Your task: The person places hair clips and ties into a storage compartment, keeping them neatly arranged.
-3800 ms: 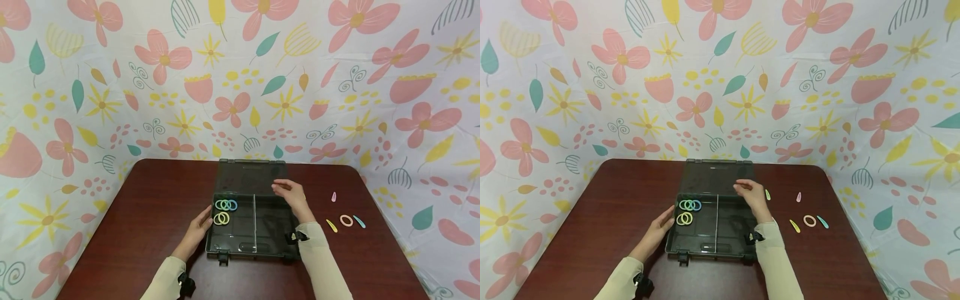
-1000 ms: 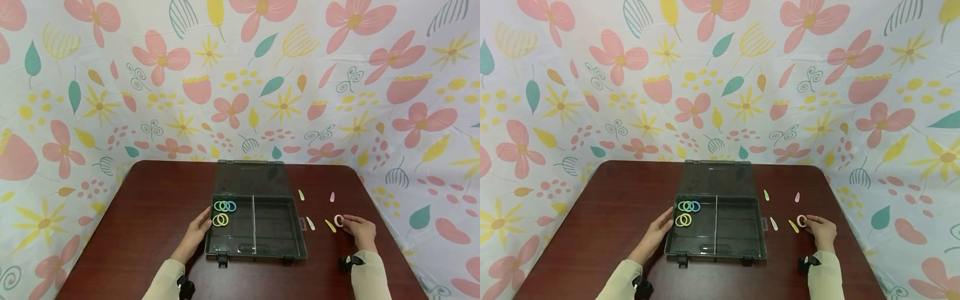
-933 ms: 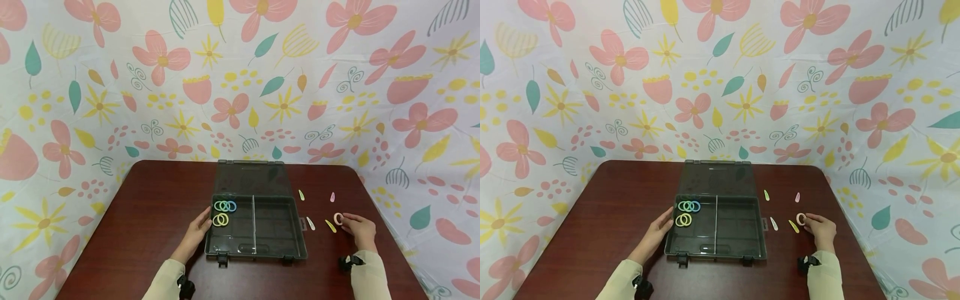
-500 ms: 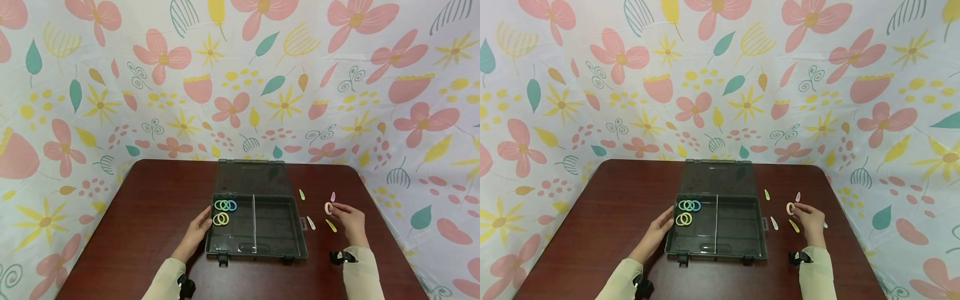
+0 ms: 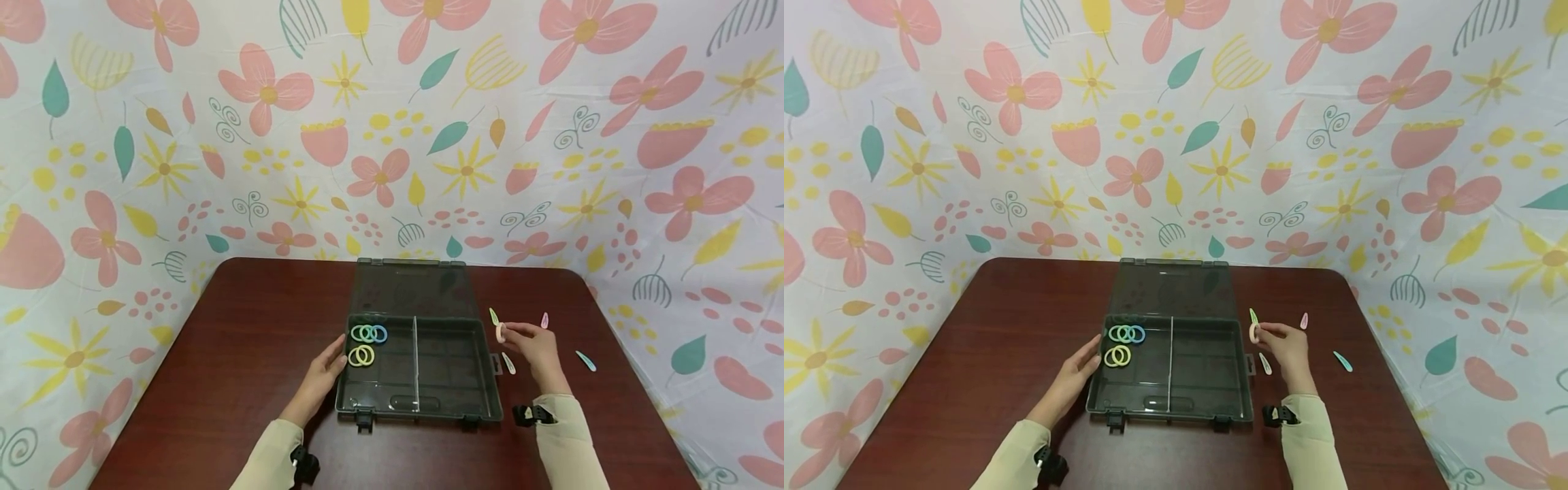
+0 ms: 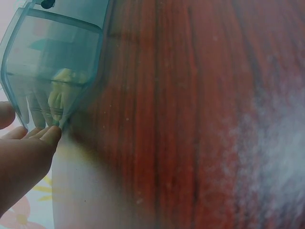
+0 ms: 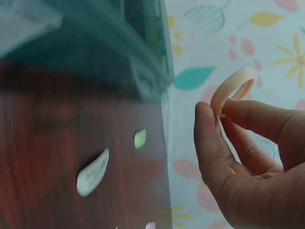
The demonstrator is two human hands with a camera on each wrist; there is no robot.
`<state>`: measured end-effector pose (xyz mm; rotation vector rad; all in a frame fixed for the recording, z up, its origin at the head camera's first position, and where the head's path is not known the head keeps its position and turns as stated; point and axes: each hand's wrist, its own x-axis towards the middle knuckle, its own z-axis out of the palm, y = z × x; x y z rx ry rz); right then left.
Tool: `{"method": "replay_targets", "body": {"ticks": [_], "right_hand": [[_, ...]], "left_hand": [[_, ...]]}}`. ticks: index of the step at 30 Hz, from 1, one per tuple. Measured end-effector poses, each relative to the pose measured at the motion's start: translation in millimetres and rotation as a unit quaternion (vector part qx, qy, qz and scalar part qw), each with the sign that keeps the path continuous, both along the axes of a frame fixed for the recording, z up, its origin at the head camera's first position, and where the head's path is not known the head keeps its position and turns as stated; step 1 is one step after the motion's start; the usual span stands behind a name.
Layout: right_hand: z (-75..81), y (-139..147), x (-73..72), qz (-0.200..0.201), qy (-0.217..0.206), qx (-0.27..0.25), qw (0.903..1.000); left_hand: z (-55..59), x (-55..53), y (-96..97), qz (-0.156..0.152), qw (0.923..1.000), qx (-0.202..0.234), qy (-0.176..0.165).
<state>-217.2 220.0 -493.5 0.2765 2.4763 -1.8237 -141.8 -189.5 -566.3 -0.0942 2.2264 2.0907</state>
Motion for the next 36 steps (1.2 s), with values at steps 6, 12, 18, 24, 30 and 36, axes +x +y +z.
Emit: {"method": "replay_targets", "body": {"ticks": [6,12,18,24,30,36], "right_hand": [[5.5,-28.5,-1.1,0.022,0.01,-0.028,0.9993],[4.9,-54.2,-3.3,0.044,0.013,-0.025,0.9986],[4.0,-82.9,-6.1,0.077,0.019,-0.034,0.9963],[2.4,-117.0,-11.8,0.119,0.025,-0.032,0.9921],[-1.7,-146.0,-14.6,0.151,0.007,-0.033,0.988],[-6.1,-165.9,-11.8,0.161,0.0,-0.039,0.9863]], "left_hand": [[0.7,-0.4,-0.1,0.0,1.0,0.0,-0.007],[0.4,0.0,-1.1,0.001,1.0,-0.003,-0.008],[-1.3,-0.6,-2.8,0.001,1.0,-0.002,-0.009],[-0.7,-0.5,-3.2,-0.003,0.9999,-0.005,-0.011],[0.1,-1.1,-2.4,-0.009,0.9999,-0.006,-0.012],[-0.3,-1.2,-2.1,-0.009,0.9999,0.001,-0.007]]}}
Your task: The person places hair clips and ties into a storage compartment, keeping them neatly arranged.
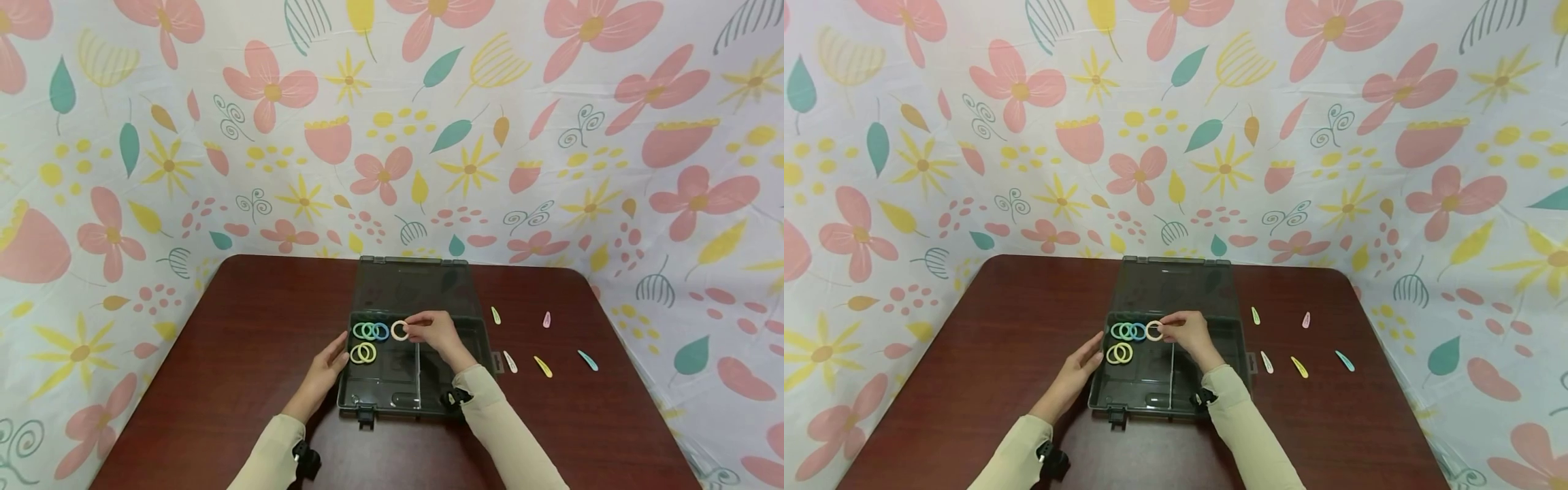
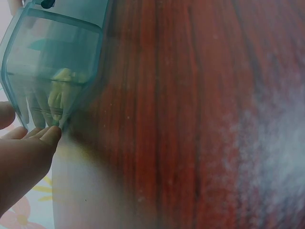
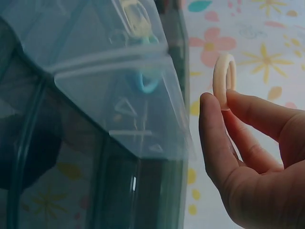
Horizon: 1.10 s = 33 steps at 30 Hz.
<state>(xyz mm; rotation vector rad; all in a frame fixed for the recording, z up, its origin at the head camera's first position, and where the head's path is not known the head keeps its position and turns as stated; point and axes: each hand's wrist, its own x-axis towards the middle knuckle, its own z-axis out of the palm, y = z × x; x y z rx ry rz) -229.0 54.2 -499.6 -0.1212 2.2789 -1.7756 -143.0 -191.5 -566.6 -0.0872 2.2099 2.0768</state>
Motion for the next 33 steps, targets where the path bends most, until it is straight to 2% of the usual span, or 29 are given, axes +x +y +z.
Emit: {"method": "replay_targets", "body": {"ticks": [11,21,33], "right_hand": [[-11.1,-24.9,3.0,0.04,-0.008,0.019,0.999],[-16.7,-35.2,-2.3,0.07,0.011,0.048,0.9963],[-19.2,-43.3,-7.5,0.114,-0.001,0.08,0.9903]], "left_hand": [[-2.5,0.9,0.1,0.002,0.9999,-0.003,0.01],[-0.7,-0.9,0.1,0.005,0.9998,0.006,0.016],[2.3,-0.6,1.1,0.005,0.9999,0.001,0.014]]}}
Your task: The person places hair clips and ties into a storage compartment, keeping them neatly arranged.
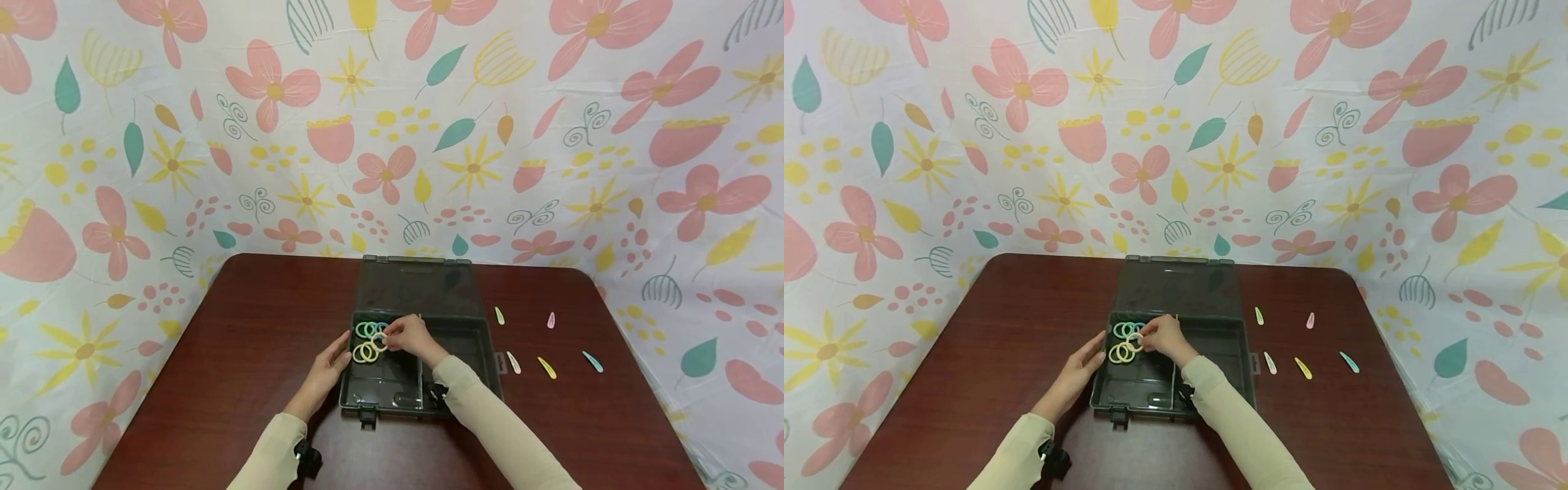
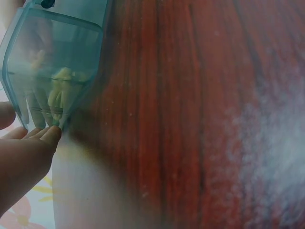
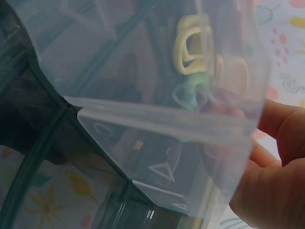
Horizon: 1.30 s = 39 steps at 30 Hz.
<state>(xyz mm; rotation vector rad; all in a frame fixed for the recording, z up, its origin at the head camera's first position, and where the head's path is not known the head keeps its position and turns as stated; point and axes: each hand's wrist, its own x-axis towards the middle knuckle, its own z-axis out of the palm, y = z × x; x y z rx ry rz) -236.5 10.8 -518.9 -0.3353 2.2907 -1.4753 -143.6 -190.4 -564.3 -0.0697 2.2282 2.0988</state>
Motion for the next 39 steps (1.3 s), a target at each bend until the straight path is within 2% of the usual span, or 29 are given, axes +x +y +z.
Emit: {"method": "replay_targets", "body": {"ticks": [8,13,22,28,33,39], "right_hand": [[-6.9,-5.0,-4.8,0.011,-0.029,0.037,0.9989],[-7.7,-6.7,-5.7,0.015,-0.031,0.058,0.9977],[-4.9,-6.1,-4.4,0.032,-0.015,0.091,0.9952],[1.1,0.1,-5.5,0.05,0.029,0.116,0.9916],[9.4,9.5,-7.3,0.06,0.059,0.096,0.9918],[21.4,28.0,-10.9,0.033,0.07,0.054,0.9956]], "left_hand": [[-3.2,-1.4,-0.4,0.0,1.0,0.007,-0.003],[-1.3,-1.2,-0.3,-0.002,1.0,0.002,-0.002],[1.0,0.1,0.2,-0.005,0.9999,0.009,0.004],[0.9,0.7,0.4,-0.005,1.0,0.004,0.001],[-0.1,1.0,0.3,-0.006,1.0,-0.004,-0.005],[1.0,1.9,1.1,-0.002,1.0,-0.003,-0.006]]}}
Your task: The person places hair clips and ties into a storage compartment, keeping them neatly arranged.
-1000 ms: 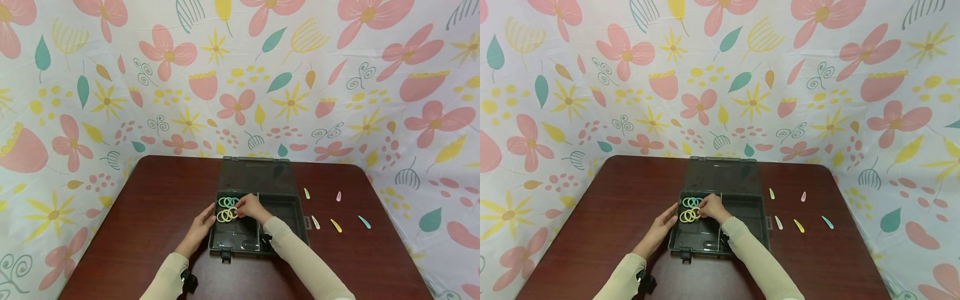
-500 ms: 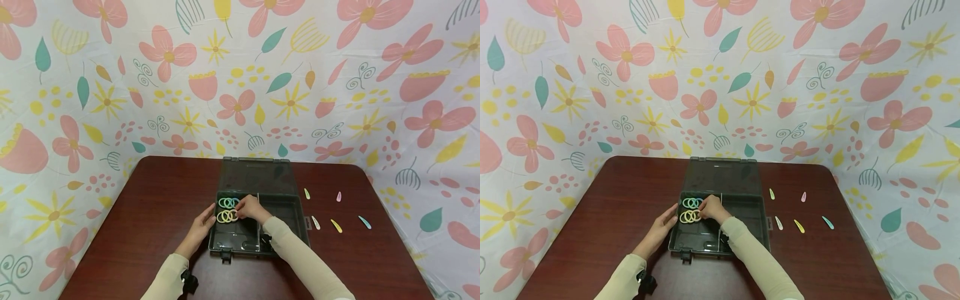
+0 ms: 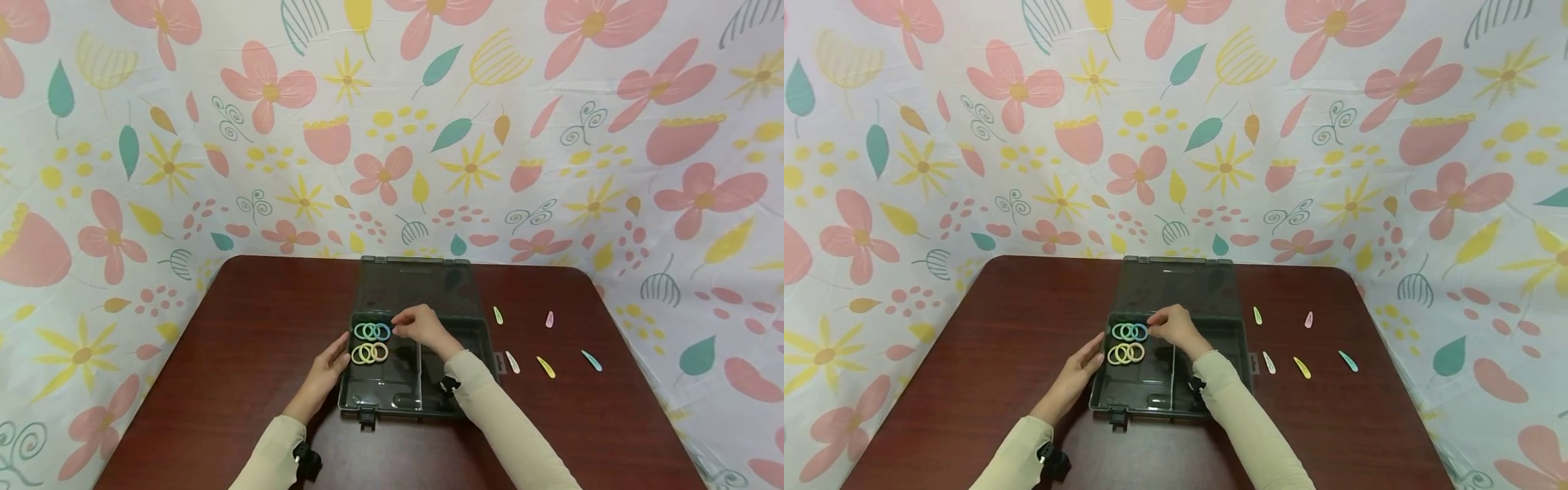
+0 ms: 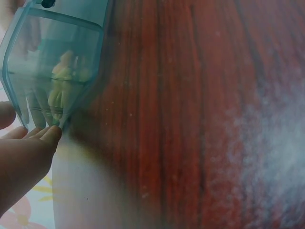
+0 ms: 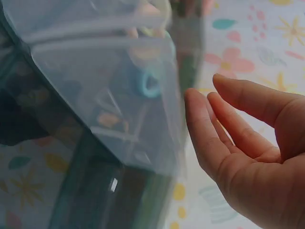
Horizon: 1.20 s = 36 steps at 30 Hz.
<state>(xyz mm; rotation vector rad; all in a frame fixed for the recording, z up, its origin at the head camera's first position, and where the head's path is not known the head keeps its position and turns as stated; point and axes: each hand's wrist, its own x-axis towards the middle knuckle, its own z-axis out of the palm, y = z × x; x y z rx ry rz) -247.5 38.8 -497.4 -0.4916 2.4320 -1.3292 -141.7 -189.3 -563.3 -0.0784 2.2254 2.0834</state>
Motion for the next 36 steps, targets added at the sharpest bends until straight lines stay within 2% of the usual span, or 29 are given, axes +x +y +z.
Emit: {"method": "replay_targets", "body": {"ticks": [4,10,19,26,30,32,36], "right_hand": [[6.7,16.7,-5.3,-0.029,0.034,-0.007,0.999],[12.1,51.7,-15.8,-0.068,0.056,-0.036,0.9955],[10.4,124.1,-32.8,-0.125,0.036,-0.075,0.9886],[-5.0,172.0,-43.8,-0.193,0.029,-0.089,0.9766],[-17.9,185.6,-47.9,-0.229,0.008,-0.08,0.9701],[-23.5,189.7,-49.2,-0.244,-0.016,-0.075,0.9668],[-33.7,194.5,-51.8,-0.257,-0.043,-0.058,0.9636]], "left_hand": [[1.9,0.6,0.5,-0.003,1.0,0.001,0.005],[2.2,0.3,0.6,-0.001,1.0,0.004,0.003],[-1.2,-0.1,0.2,0.003,1.0,0.001,0.004],[-1.2,-2.1,-0.3,0.0,1.0,0.003,-0.003],[-3.6,-3.5,-0.9,0.002,1.0,0.004,-0.001],[-4.8,-3.6,-0.7,0.002,1.0,0.003,-0.003],[-4.5,-2.1,0.3,0.004,1.0,0.002,-0.005]]}}
